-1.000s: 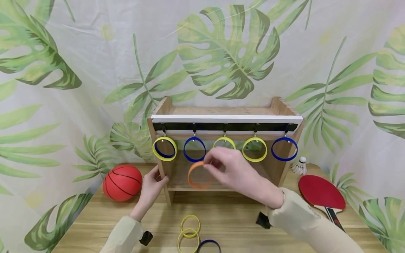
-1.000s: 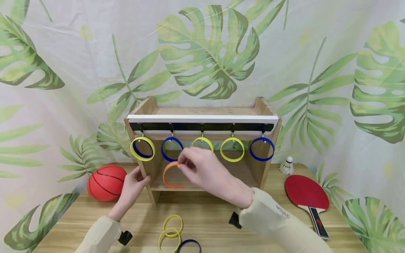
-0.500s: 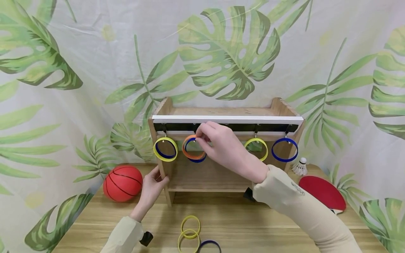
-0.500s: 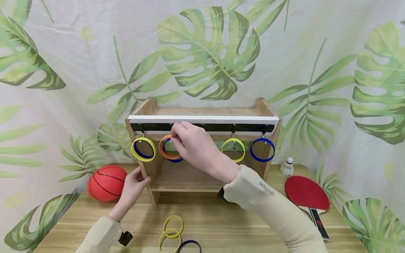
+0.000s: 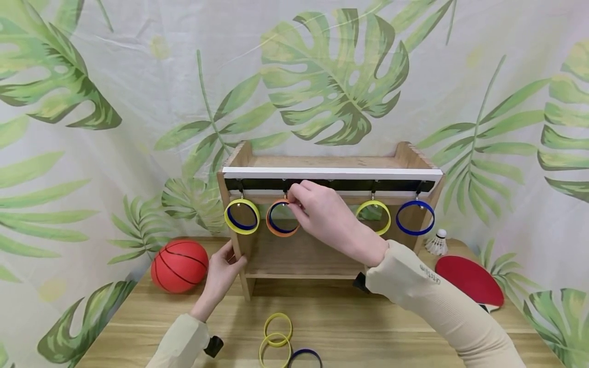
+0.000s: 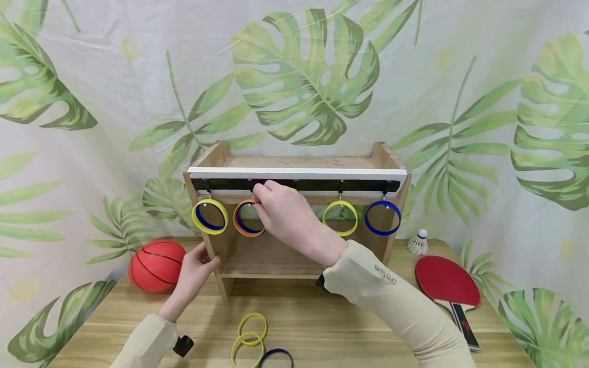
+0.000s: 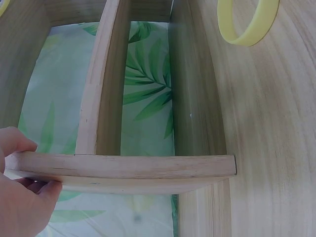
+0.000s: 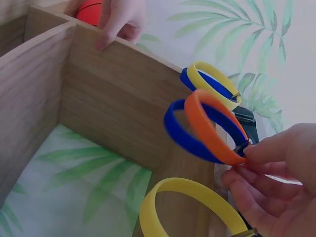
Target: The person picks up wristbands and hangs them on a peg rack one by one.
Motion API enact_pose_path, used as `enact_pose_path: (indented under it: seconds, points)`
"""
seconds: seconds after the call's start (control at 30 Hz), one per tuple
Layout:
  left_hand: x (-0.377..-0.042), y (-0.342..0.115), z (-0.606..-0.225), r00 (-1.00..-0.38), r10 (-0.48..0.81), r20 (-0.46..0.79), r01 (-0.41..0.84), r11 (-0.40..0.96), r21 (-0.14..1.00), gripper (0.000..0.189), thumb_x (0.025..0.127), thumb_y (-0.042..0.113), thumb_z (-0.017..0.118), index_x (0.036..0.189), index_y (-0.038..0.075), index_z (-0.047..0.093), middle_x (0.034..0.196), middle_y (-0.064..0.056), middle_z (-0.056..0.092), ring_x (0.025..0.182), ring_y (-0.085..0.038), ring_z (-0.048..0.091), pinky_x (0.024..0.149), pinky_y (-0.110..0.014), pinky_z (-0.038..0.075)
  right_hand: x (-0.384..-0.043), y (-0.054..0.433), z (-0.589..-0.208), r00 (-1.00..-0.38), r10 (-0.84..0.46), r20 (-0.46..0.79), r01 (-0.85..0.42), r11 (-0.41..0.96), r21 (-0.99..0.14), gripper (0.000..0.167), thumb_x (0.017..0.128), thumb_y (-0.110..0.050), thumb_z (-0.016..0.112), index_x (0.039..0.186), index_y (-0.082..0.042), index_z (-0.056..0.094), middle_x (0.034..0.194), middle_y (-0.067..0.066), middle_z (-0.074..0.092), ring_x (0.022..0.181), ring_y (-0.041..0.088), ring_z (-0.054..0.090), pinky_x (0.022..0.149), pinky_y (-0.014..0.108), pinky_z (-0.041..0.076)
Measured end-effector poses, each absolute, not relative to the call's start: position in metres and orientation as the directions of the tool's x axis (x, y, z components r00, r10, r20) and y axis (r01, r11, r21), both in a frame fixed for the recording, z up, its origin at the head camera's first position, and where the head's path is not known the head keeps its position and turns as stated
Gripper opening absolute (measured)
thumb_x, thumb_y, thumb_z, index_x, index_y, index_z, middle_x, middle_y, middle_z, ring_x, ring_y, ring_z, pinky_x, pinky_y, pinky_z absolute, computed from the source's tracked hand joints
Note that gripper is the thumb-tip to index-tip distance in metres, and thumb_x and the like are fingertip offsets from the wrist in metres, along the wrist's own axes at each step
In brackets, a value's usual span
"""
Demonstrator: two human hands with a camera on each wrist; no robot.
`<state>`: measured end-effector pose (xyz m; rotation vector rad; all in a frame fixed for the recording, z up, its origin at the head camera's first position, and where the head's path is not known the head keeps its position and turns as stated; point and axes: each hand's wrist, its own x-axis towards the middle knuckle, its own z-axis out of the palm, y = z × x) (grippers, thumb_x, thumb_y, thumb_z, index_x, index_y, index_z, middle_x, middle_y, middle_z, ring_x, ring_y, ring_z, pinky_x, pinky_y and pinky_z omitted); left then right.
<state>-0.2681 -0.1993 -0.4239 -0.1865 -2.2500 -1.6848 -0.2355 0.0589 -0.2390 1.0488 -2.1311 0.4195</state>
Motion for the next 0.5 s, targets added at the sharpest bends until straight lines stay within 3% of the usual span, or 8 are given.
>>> enact_pose_path:
  seconds: [0.23, 0.33, 0.5]
  points:
    - [-0.268, -0.199, -0.426, -0.942, -0.104, 0.319, 0.278, 0.290, 0.916, 0.044, 0.086, -0.007, 0.060, 0.129, 0.001, 0.062, 0.122, -0.023, 0.068, 0.105, -0.006, 0.065, 0.080, -0.008, 0.052, -0.212, 0.072, -0.248, -0.371, -0.551, 0.748, -0.808, 0.589, 0.034, 0.002, 0.090, -0.007, 0.067, 0.090, -0.009, 0.066, 0.086, 0.000, 0.064, 0.073, 0.008, 0.058, 0.063, 0.020, 0.051]
    - [-0.269, -0.199, -0.425, -0.939, -0.105, 0.328, 0.287, 0.288, 0.914, 0.042, 0.086, -0.007, 0.059, 0.128, 0.000, 0.063, 0.121, -0.024, 0.068, 0.104, -0.006, 0.065, 0.080, -0.009, 0.052, -0.199, 0.081, -0.264, -0.357, -0.559, 0.749, -0.830, 0.558, 0.021, 0.006, 0.088, -0.006, 0.070, 0.091, -0.008, 0.066, 0.085, 0.000, 0.064, 0.073, 0.008, 0.057, 0.063, 0.018, 0.051]
    - [-0.270, -0.199, -0.425, -0.937, -0.104, 0.333, 0.290, 0.301, 0.908, 0.043, 0.086, -0.007, 0.060, 0.128, 0.001, 0.063, 0.120, -0.023, 0.068, 0.102, -0.001, 0.064, 0.080, -0.008, 0.052, -0.191, 0.097, -0.314, -0.416, -0.571, 0.708, -0.845, 0.531, -0.068, 0.013, 0.083, -0.003, 0.073, 0.093, -0.007, 0.065, 0.085, -0.001, 0.065, 0.073, 0.005, 0.059, 0.065, 0.011, 0.051]
